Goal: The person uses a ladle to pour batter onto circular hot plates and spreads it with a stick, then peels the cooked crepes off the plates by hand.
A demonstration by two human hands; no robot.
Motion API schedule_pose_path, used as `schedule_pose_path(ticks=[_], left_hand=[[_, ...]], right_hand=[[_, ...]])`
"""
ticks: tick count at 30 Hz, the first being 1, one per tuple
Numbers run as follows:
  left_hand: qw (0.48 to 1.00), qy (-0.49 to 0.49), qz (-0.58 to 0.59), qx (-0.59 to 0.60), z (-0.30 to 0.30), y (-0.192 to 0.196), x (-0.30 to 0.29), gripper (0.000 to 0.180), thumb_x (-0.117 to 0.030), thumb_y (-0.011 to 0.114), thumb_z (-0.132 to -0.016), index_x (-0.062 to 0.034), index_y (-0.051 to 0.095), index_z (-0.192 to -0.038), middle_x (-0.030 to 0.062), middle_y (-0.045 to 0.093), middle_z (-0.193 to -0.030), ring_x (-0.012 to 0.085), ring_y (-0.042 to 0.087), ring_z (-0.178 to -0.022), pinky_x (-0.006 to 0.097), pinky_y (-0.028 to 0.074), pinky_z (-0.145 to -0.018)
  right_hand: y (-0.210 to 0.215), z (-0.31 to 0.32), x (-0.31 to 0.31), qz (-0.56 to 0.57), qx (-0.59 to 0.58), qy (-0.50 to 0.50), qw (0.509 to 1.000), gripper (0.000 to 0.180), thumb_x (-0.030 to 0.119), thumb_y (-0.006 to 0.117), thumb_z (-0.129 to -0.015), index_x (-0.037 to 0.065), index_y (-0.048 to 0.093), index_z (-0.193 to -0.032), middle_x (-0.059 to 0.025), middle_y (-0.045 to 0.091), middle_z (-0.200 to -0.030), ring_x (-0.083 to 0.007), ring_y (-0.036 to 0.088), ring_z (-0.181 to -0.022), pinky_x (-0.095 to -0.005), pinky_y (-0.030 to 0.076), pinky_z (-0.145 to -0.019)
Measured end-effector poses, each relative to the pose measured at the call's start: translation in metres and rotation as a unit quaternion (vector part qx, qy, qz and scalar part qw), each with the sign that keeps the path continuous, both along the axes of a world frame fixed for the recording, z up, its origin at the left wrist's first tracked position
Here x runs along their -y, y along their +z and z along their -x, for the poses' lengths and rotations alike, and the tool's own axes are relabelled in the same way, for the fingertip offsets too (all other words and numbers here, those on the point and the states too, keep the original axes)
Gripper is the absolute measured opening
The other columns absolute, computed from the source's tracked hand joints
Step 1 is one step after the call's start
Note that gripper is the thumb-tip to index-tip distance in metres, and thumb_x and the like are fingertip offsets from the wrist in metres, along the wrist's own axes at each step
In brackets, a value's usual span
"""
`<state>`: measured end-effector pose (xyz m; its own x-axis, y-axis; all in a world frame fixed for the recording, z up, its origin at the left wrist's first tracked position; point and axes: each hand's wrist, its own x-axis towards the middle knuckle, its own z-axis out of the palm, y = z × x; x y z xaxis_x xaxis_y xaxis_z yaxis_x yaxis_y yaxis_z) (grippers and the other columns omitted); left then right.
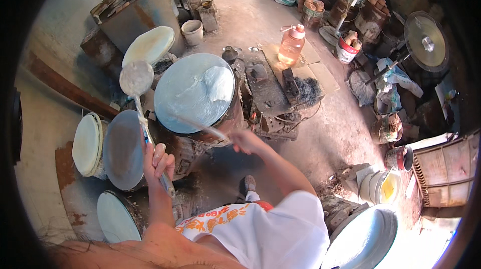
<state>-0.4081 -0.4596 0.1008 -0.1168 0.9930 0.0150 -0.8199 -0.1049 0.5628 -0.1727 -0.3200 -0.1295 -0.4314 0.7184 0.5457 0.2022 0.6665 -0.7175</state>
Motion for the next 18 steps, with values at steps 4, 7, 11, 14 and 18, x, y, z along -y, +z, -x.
schedule_pose_path(ticks=[4,7,11,14,18], left_hand=[[0.992,-0.015,0.120,-0.045,-0.023,-0.011,-0.034,0.045,-0.012,0.034,-0.100,-0.0256,0.030,-0.143,-0.0041,0.034,-0.060,0.0014,0.025,-0.036,0.019,0.030,-0.038],[0.988,-0.020,0.147,-0.040,-0.038,-0.026,-0.060,0.043,-0.014,0.035,-0.100,-0.0286,0.032,-0.141,-0.0042,0.033,-0.061,0.0016,0.025,-0.037,0.017,0.029,-0.037],[0.984,-0.027,0.172,-0.048,-0.033,-0.022,-0.077,0.042,-0.017,0.031,-0.102,-0.0335,0.032,-0.140,-0.0033,0.032,-0.061,0.0025,0.026,-0.037,0.017,0.029,-0.035],[0.974,-0.144,0.171,0.026,-0.028,-0.019,-0.098,0.041,-0.018,0.033,-0.101,-0.0346,0.034,-0.139,-0.0037,0.033,-0.062,0.0017,0.028,-0.038,0.017,0.030,-0.035],[0.964,-0.092,0.249,-0.010,-0.035,-0.027,-0.142,0.037,-0.016,0.043,-0.098,-0.0328,0.042,-0.131,-0.0051,0.036,-0.062,0.0016,0.029,-0.039,0.017,0.031,-0.035]], right_hand=[[0.034,-0.110,-0.002,0.528,0.050,-0.045,0.846,0.036,0.027,0.048,-0.095,0.015,0.053,-0.129,-0.0036,0.062,-0.069,-0.0077,0.054,-0.046,-0.0210,0.042,-0.039],[0.053,-0.060,-0.074,0.462,0.031,-0.105,0.880,0.032,0.016,0.049,-0.092,0.013,0.055,-0.123,-0.0088,0.064,-0.077,-0.0180,0.064,-0.063,-0.0312,0.050,-0.051],[0.092,-0.005,-0.064,0.154,0.302,-0.131,0.931,0.035,0.022,0.045,-0.091,0.017,0.052,-0.125,-0.0161,0.066,-0.092,-0.0307,0.065,-0.083,-0.0408,0.050,-0.072],[0.078,-0.065,-0.039,0.315,0.126,-0.228,0.913,0.036,0.020,0.045,-0.090,0.021,0.050,-0.126,-0.0170,0.065,-0.087,-0.0328,0.065,-0.080,-0.0426,0.050,-0.069],[0.038,-0.040,-0.052,0.220,0.227,-0.225,0.922,0.030,0.020,0.048,-0.091,0.021,0.057,-0.120,-0.0143,0.065,-0.081,-0.0259,0.064,-0.072,-0.0410,0.049,-0.067]])
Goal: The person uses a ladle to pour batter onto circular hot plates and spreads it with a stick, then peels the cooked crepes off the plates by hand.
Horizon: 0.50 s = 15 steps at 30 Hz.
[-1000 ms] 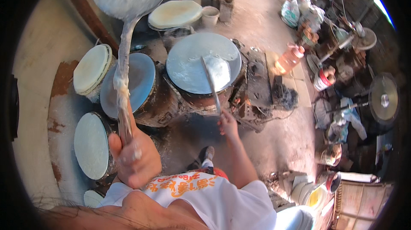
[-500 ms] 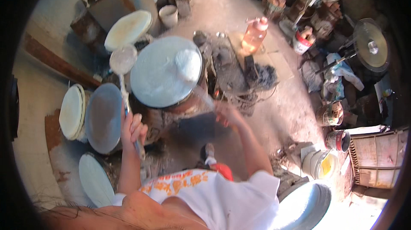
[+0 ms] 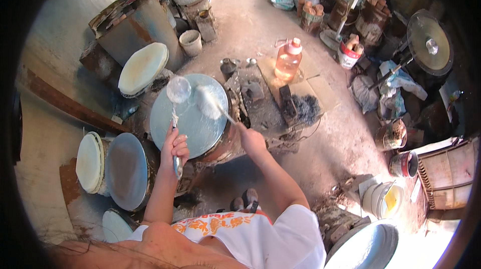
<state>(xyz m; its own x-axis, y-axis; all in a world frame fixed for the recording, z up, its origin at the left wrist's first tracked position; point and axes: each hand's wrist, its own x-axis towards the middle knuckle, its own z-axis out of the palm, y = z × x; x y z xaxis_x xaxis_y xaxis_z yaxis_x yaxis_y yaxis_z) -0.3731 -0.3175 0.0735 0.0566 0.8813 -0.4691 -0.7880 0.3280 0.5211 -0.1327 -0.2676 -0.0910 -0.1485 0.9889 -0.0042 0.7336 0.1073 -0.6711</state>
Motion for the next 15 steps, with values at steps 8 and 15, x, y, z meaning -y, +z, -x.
schedule_pose_path(ticks=[8,15], left_hand=[[0.965,-0.012,0.073,0.251,0.022,-0.002,-0.039,0.010,-0.013,0.050,-0.095,-0.0202,0.050,-0.089,-0.0054,0.038,-0.060,0.0026,0.033,-0.039,0.018,0.036,-0.036],[0.973,0.003,0.069,0.219,0.034,-0.042,-0.024,0.017,-0.015,0.054,-0.093,-0.0192,0.046,-0.079,-0.0057,0.037,-0.058,0.0023,0.034,-0.040,0.017,0.038,-0.039]], right_hand=[[0.020,-0.012,-0.023,0.012,-0.061,0.085,0.994,0.029,0.017,0.050,-0.089,0.013,0.057,-0.117,-0.0176,0.064,-0.093,-0.0351,0.063,-0.084,-0.0429,0.050,-0.073],[-0.045,0.013,0.075,0.017,-0.285,-0.161,0.945,0.026,0.014,0.046,-0.095,0.009,0.058,-0.117,-0.0020,0.055,-0.068,-0.0055,0.052,-0.060,-0.0228,0.043,-0.053]])
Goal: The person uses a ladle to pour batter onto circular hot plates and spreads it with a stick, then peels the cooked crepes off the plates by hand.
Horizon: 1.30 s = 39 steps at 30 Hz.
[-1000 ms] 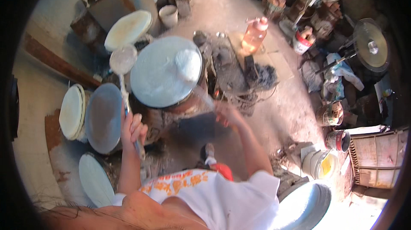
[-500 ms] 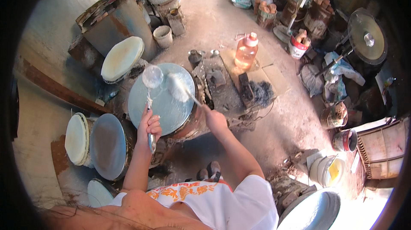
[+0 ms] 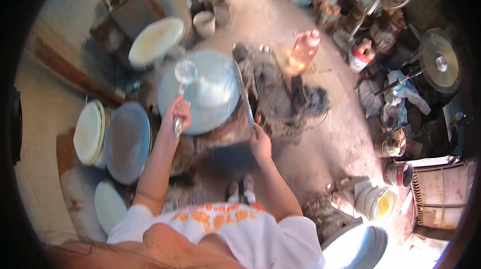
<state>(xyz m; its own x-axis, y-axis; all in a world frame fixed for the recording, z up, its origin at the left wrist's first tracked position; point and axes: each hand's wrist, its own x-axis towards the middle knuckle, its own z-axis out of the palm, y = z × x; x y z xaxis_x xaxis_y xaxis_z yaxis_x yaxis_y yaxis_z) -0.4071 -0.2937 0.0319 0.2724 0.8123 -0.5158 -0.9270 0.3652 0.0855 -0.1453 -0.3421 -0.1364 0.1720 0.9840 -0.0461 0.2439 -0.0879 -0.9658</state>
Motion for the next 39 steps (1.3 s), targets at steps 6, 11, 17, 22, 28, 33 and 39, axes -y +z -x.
schedule_pose_path(ticks=[6,11,17,22,28,33,39], left_hand=[[0.992,0.122,-0.033,-0.022,-0.065,-0.041,0.043,0.039,-0.013,0.054,-0.090,-0.0159,0.033,-0.057,-0.0074,0.029,-0.048,0.0025,0.030,-0.039,0.016,0.032,-0.038],[0.841,0.137,-0.131,0.506,-0.008,0.010,0.077,0.034,-0.010,0.047,-0.093,-0.0121,0.037,-0.061,-0.0045,0.033,-0.046,0.0056,0.036,-0.034,0.023,0.036,-0.033],[0.878,0.147,-0.210,0.403,0.065,0.065,0.118,0.032,-0.019,0.046,-0.097,-0.0081,0.039,-0.067,-0.0006,0.037,-0.053,0.0083,0.038,-0.037,0.023,0.039,-0.034],[0.932,0.108,-0.200,0.284,0.169,0.055,0.143,0.032,-0.023,0.041,-0.098,-0.0078,0.039,-0.071,-0.0020,0.037,-0.053,0.0087,0.038,-0.038,0.024,0.039,-0.038],[0.966,0.087,-0.190,0.155,0.234,-0.020,0.121,0.034,-0.022,0.044,-0.097,-0.0104,0.036,-0.067,-0.0039,0.032,-0.050,0.0072,0.030,-0.038,0.022,0.031,-0.038],[0.973,0.128,-0.122,0.149,0.258,-0.035,0.140,0.041,-0.033,0.042,-0.098,-0.0124,0.034,-0.064,-0.0048,0.031,-0.049,0.0063,0.035,-0.037,0.020,0.032,-0.036],[0.963,0.238,-0.109,-0.062,0.294,-0.033,0.144,0.010,-0.019,0.047,-0.098,-0.0193,0.054,-0.105,-0.0045,0.035,-0.062,0.0021,0.032,-0.040,0.016,0.029,-0.036]], right_hand=[[0.029,0.094,0.016,-0.080,0.042,0.102,0.991,0.033,0.018,0.052,-0.087,0.014,0.058,-0.120,-0.0212,0.063,-0.083,-0.0340,0.064,-0.076,-0.0440,0.050,-0.070],[0.065,0.090,-0.005,-0.104,0.013,0.154,0.982,0.032,0.020,0.058,-0.086,0.021,0.062,-0.118,-0.0169,0.066,-0.095,-0.0342,0.064,-0.084,-0.0391,0.050,-0.074],[0.050,0.095,-0.002,-0.037,0.214,0.207,0.954,0.032,0.024,0.062,-0.084,0.019,0.063,-0.116,-0.0177,0.067,-0.089,-0.0316,0.065,-0.083,-0.0381,0.050,-0.075],[0.015,0.144,0.004,-0.019,-0.080,0.230,0.970,0.038,0.008,0.063,-0.081,0.006,0.059,-0.118,-0.0116,0.068,-0.082,-0.0171,0.066,-0.067,-0.0318,0.052,-0.065],[0.037,0.309,0.027,-0.056,-0.118,0.284,0.950,0.046,-0.006,0.054,-0.072,0.000,0.058,-0.118,-0.0046,0.059,-0.077,-0.0137,0.058,-0.058,-0.0279,0.046,-0.047],[0.063,0.353,0.053,-0.128,0.006,0.267,0.955,0.048,-0.002,0.057,-0.066,-0.002,0.059,-0.114,-0.0218,0.056,-0.097,-0.0357,0.052,-0.094,-0.0379,0.044,-0.085],[0.096,0.337,0.042,-0.184,0.187,0.322,0.910,0.037,-0.003,0.050,-0.075,0.001,0.057,-0.111,-0.0186,0.053,-0.104,-0.0373,0.052,-0.098,-0.0402,0.045,-0.081]])
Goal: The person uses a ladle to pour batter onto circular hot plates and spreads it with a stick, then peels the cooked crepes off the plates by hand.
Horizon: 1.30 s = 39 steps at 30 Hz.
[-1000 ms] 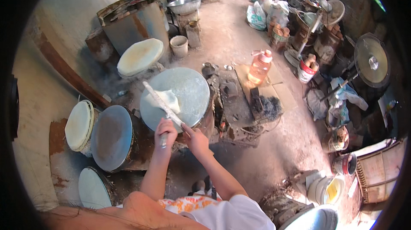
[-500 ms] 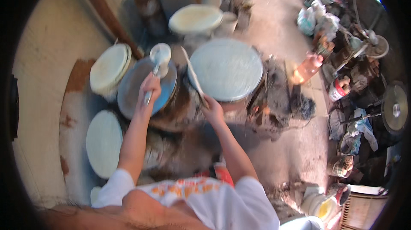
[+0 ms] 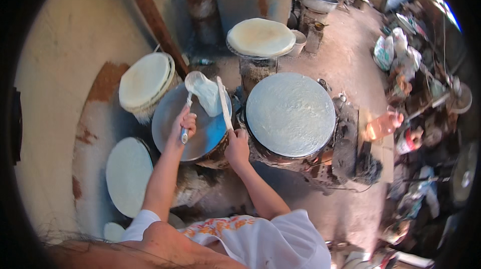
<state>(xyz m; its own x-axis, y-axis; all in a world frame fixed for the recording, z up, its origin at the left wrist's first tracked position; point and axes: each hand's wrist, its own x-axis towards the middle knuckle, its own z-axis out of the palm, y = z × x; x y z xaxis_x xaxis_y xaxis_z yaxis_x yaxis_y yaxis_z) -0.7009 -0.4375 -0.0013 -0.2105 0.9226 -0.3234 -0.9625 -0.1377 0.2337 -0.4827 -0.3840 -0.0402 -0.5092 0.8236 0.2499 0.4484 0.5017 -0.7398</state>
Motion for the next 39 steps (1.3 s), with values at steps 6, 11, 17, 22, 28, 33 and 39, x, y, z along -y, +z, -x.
schedule_pose_path(ticks=[6,11,17,22,28,33,39], left_hand=[[0.981,0.040,0.050,-0.183,0.019,0.005,-0.001,0.035,-0.016,0.048,-0.096,-0.0270,0.042,-0.129,-0.0055,0.034,-0.061,0.0007,0.032,-0.042,0.016,0.030,-0.035],[0.968,0.018,0.067,-0.240,0.017,0.025,0.024,0.041,-0.016,0.044,-0.098,-0.0264,0.033,-0.135,-0.0051,0.036,-0.059,0.0010,0.032,-0.040,0.016,0.029,-0.033],[0.962,0.011,0.119,-0.247,0.044,0.023,0.030,0.046,-0.016,0.045,-0.097,-0.0361,0.034,-0.137,-0.0045,0.036,-0.062,0.0014,0.031,-0.040,0.015,0.028,-0.035],[0.948,0.011,0.133,-0.290,0.036,0.013,0.021,0.054,-0.013,0.047,-0.095,-0.0358,0.029,-0.140,-0.0035,0.032,-0.059,0.0029,0.030,-0.040,0.017,0.029,-0.035],[0.968,0.088,0.137,-0.189,0.032,0.025,0.072,0.041,-0.018,0.043,-0.098,-0.0320,0.036,-0.135,-0.0060,0.032,-0.057,0.0014,0.029,-0.037,0.016,0.029,-0.034],[0.974,0.049,-0.143,0.170,0.044,-0.005,0.101,0.028,-0.024,0.047,-0.097,-0.0060,0.047,-0.076,-0.0024,0.034,-0.053,0.0061,0.033,-0.036,0.022,0.034,-0.036],[0.880,0.193,-0.356,0.248,-0.010,0.018,0.111,0.036,-0.022,0.042,-0.098,-0.0097,0.038,-0.064,-0.0018,0.035,-0.050,0.0088,0.041,-0.035,0.023,0.039,-0.036]], right_hand=[[0.016,0.037,-0.036,-0.011,0.012,0.058,0.998,0.038,-0.003,0.053,-0.071,0.003,0.061,-0.107,-0.0160,0.059,-0.101,-0.0302,0.060,-0.083,-0.0379,0.049,-0.074],[0.047,-0.010,-0.073,0.276,-0.074,0.027,0.958,0.041,-0.003,0.057,-0.068,0.007,0.065,-0.107,-0.0129,0.063,-0.098,-0.0250,0.062,-0.074,-0.0339,0.051,-0.069],[-0.009,0.024,-0.027,-0.073,0.048,0.010,0.996,0.037,-0.001,0.055,-0.073,0.009,0.066,-0.107,-0.0124,0.060,-0.101,-0.0357,0.053,-0.102,-0.0420,0.046,-0.086],[-0.008,0.048,0.009,-0.053,0.035,0.040,0.997,0.036,0.001,0.052,-0.075,0.008,0.063,-0.109,-0.0107,0.060,-0.102,-0.0302,0.056,-0.096,-0.0385,0.048,-0.080],[0.003,0.026,-0.013,-0.090,0.036,0.047,0.994,0.034,-0.001,0.055,-0.070,0.008,0.068,-0.100,-0.0085,0.062,-0.096,-0.0287,0.059,-0.089,-0.0378,0.050,-0.076],[0.011,0.096,-0.009,-0.084,0.041,0.126,0.988,0.033,0.000,0.057,-0.070,0.008,0.067,-0.101,-0.0089,0.062,-0.101,-0.0313,0.057,-0.096,-0.0396,0.048,-0.083],[0.005,0.054,-0.071,-0.137,0.053,0.111,0.983,0.027,0.005,0.057,-0.073,0.010,0.070,-0.096,-0.0051,0.065,-0.096,-0.0279,0.056,-0.091,-0.0378,0.047,-0.080]])
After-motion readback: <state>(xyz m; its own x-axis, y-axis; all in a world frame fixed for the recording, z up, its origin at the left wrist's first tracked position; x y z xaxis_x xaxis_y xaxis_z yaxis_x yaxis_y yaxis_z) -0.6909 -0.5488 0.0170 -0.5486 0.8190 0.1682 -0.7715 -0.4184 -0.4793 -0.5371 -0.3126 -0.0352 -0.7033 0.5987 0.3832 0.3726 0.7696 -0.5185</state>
